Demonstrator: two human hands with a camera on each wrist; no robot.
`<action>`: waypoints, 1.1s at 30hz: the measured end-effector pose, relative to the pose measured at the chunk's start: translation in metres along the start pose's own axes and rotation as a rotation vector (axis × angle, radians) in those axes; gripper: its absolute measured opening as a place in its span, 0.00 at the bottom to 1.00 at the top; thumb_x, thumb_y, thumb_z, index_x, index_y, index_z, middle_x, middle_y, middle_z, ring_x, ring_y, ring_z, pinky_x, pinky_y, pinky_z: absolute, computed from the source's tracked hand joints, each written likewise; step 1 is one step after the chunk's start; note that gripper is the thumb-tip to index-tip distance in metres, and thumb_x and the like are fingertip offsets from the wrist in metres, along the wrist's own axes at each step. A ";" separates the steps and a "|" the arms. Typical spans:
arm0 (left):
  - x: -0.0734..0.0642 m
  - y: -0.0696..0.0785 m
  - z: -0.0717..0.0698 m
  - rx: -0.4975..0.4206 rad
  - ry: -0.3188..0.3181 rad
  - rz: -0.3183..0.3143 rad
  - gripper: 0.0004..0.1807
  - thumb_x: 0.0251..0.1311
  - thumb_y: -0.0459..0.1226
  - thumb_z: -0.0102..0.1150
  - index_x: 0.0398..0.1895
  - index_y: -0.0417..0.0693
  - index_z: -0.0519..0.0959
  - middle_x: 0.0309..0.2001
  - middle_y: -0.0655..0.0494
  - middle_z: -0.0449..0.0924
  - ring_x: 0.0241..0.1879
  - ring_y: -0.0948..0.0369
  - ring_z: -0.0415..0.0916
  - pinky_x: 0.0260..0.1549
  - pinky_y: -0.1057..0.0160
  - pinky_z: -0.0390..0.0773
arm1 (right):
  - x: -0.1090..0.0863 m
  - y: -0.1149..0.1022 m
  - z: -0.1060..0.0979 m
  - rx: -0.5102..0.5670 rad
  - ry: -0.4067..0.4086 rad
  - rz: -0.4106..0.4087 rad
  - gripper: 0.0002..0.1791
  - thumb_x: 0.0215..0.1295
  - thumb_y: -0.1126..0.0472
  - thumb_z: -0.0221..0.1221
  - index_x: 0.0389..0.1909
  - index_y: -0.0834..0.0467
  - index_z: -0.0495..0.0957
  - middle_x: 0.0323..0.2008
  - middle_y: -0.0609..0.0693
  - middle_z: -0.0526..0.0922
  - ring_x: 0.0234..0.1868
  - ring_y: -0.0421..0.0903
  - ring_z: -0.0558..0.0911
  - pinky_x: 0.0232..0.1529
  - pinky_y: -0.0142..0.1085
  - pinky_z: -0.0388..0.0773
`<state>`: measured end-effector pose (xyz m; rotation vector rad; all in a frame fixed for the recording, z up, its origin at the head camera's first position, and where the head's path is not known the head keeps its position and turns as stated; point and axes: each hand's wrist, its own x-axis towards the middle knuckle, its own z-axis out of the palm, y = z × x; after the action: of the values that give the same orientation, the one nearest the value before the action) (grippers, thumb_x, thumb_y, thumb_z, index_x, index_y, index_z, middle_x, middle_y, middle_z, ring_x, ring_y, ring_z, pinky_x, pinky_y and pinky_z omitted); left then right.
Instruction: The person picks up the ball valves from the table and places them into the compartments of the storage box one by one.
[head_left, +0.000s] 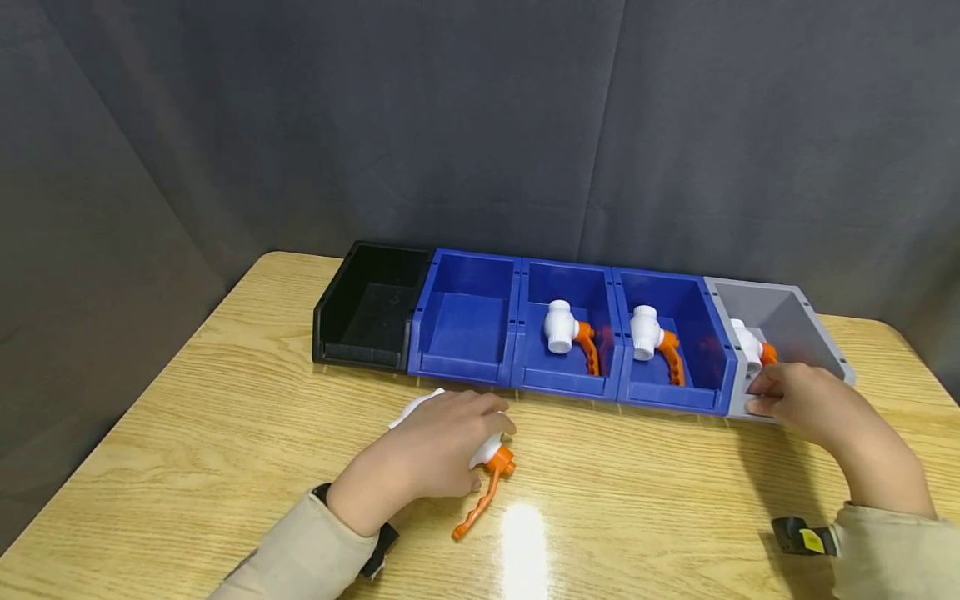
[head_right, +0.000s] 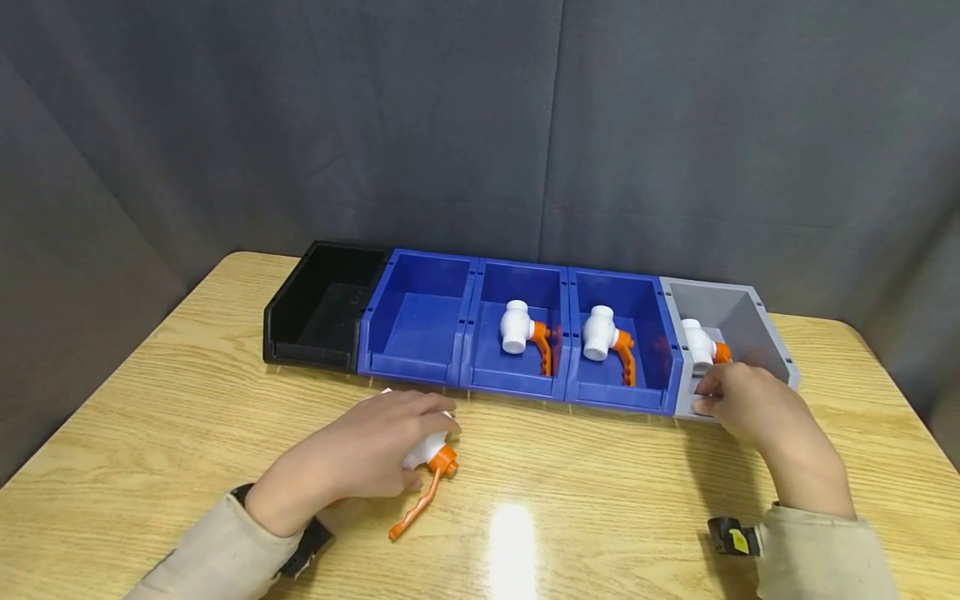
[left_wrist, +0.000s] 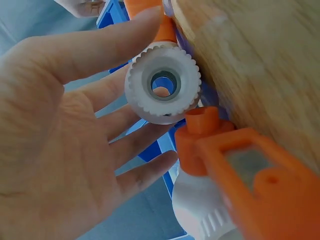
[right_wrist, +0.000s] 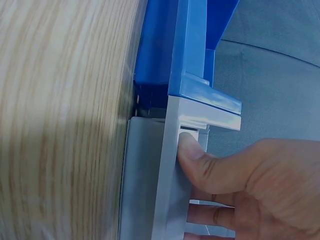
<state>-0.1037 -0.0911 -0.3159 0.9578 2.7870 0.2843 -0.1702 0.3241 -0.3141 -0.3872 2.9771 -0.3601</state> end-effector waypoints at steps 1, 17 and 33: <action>0.000 0.000 0.000 -0.001 0.001 0.002 0.32 0.44 0.32 0.75 0.58 0.52 0.79 0.66 0.54 0.71 0.66 0.51 0.67 0.64 0.47 0.66 | 0.000 0.000 0.000 0.000 0.002 -0.001 0.08 0.59 0.69 0.66 0.33 0.72 0.79 0.30 0.61 0.83 0.33 0.58 0.80 0.40 0.59 0.75; -0.001 -0.001 0.001 0.028 0.028 0.042 0.33 0.41 0.23 0.70 0.56 0.52 0.80 0.59 0.55 0.74 0.61 0.53 0.70 0.62 0.49 0.70 | 0.002 0.004 0.004 0.010 -0.005 0.010 0.08 0.59 0.69 0.66 0.34 0.70 0.80 0.31 0.61 0.83 0.33 0.58 0.80 0.40 0.58 0.75; 0.003 -0.003 0.002 0.019 0.047 0.051 0.28 0.40 0.30 0.74 0.50 0.55 0.82 0.49 0.58 0.75 0.48 0.58 0.72 0.51 0.55 0.75 | 0.001 0.002 0.002 0.002 -0.001 0.007 0.07 0.59 0.69 0.66 0.35 0.70 0.80 0.33 0.65 0.83 0.36 0.62 0.80 0.41 0.60 0.74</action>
<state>-0.1077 -0.0913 -0.3190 1.0410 2.8159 0.2922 -0.1715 0.3255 -0.3168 -0.3760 2.9764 -0.3623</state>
